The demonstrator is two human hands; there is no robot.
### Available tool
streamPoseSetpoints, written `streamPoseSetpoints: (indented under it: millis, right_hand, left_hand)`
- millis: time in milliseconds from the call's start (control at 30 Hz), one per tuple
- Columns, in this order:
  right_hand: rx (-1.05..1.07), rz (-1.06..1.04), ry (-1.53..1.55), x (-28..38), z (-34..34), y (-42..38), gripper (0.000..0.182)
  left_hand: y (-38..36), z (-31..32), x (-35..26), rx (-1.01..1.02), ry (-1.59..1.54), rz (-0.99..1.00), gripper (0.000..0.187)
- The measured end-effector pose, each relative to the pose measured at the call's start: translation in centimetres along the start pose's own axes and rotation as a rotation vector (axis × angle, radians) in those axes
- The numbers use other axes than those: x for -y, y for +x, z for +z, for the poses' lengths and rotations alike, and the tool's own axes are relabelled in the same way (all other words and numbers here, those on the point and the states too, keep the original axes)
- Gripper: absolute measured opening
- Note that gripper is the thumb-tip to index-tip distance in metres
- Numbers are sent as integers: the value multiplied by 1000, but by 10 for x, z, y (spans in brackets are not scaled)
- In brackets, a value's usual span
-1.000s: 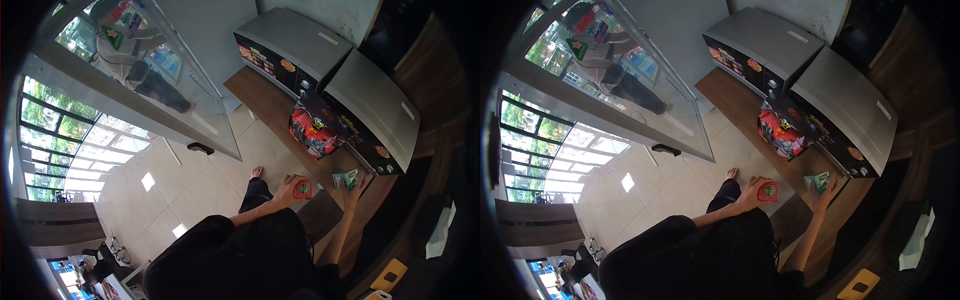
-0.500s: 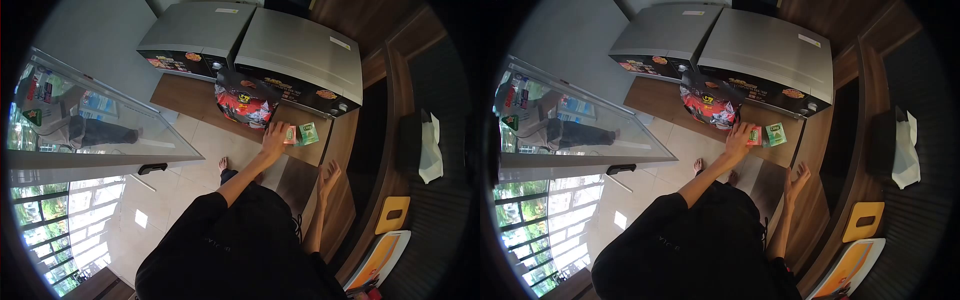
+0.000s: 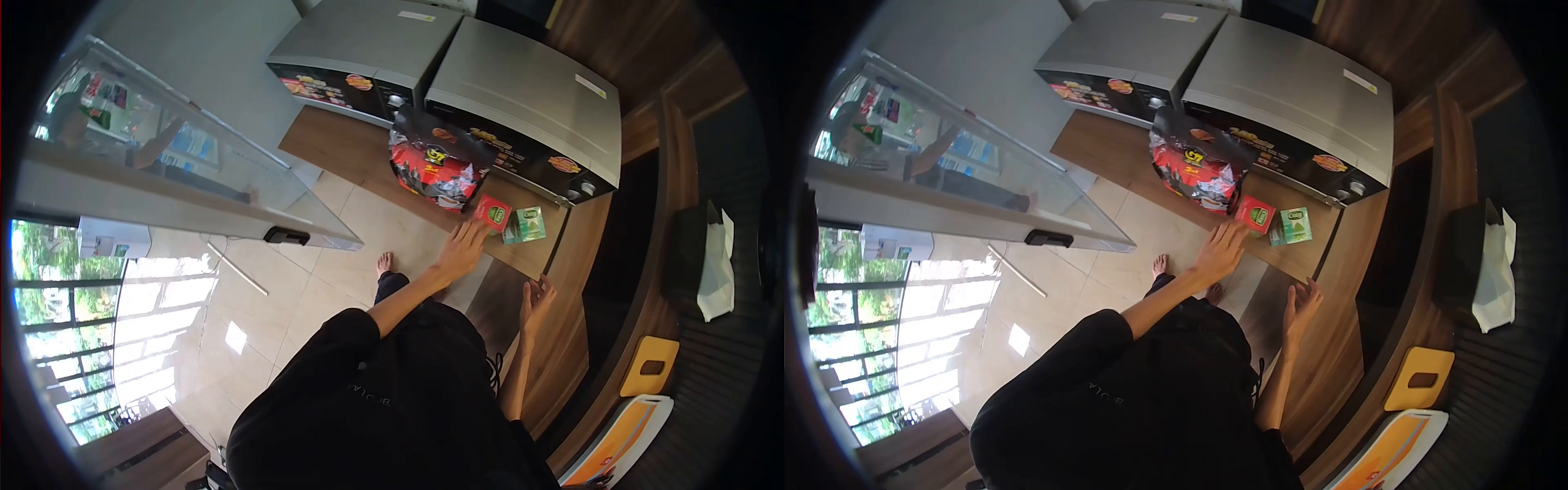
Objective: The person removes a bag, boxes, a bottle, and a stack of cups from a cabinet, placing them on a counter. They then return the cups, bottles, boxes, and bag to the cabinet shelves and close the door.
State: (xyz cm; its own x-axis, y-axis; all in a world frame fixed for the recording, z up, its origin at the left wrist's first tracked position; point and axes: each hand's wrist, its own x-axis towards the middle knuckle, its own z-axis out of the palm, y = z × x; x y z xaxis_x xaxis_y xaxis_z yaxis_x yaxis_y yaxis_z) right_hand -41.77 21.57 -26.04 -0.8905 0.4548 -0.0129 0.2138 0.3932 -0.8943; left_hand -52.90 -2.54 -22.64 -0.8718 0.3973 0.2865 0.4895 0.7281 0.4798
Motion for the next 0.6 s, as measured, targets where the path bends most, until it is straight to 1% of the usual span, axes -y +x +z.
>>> streamPoseSetpoints:
  millis: [67,133,200,233,267,333,400,433,467,533,567,600]
  right_hand:
    - [-7,21,27,-2,5,-6,40]
    - [-8,74,54,0,11,-9,37]
    - [-60,34,123,-8,24,-12,34]
    - [-91,17,156,-15,33,-13,32]
    - [-72,39,182,-19,42,-12,31]
    - [-46,93,226,-27,50,-19,28]
    - [174,136,277,-21,50,-22,26]
    - [279,158,302,-16,49,-28,25]
    - [334,145,230,-11,50,-37,24]
    - [430,120,90,-4,57,-56,23]
    - [440,47,96,-13,65,-67,24]
    - [431,88,90,-11,71,-82,25]
  left_hand:
    - [-45,-5,9,55,-158,-86,50]
    - [-107,10,44,82,-190,-163,48]
    - [-184,21,84,403,-329,-507,43]
    - [-221,18,104,537,-376,-583,41]
    - [-254,15,126,676,-424,-654,39]
    - [-318,26,163,301,-656,-755,40]
    - [-337,29,204,282,-521,-952,44]
    - [-329,12,201,232,-421,-1077,41]
    - [-324,0,201,275,-387,-1060,41]
    - [-327,-4,221,359,-312,-1011,40]
    - [-330,-6,229,432,-312,-1011,41]
    - [-331,-5,238,546,-257,-962,45]
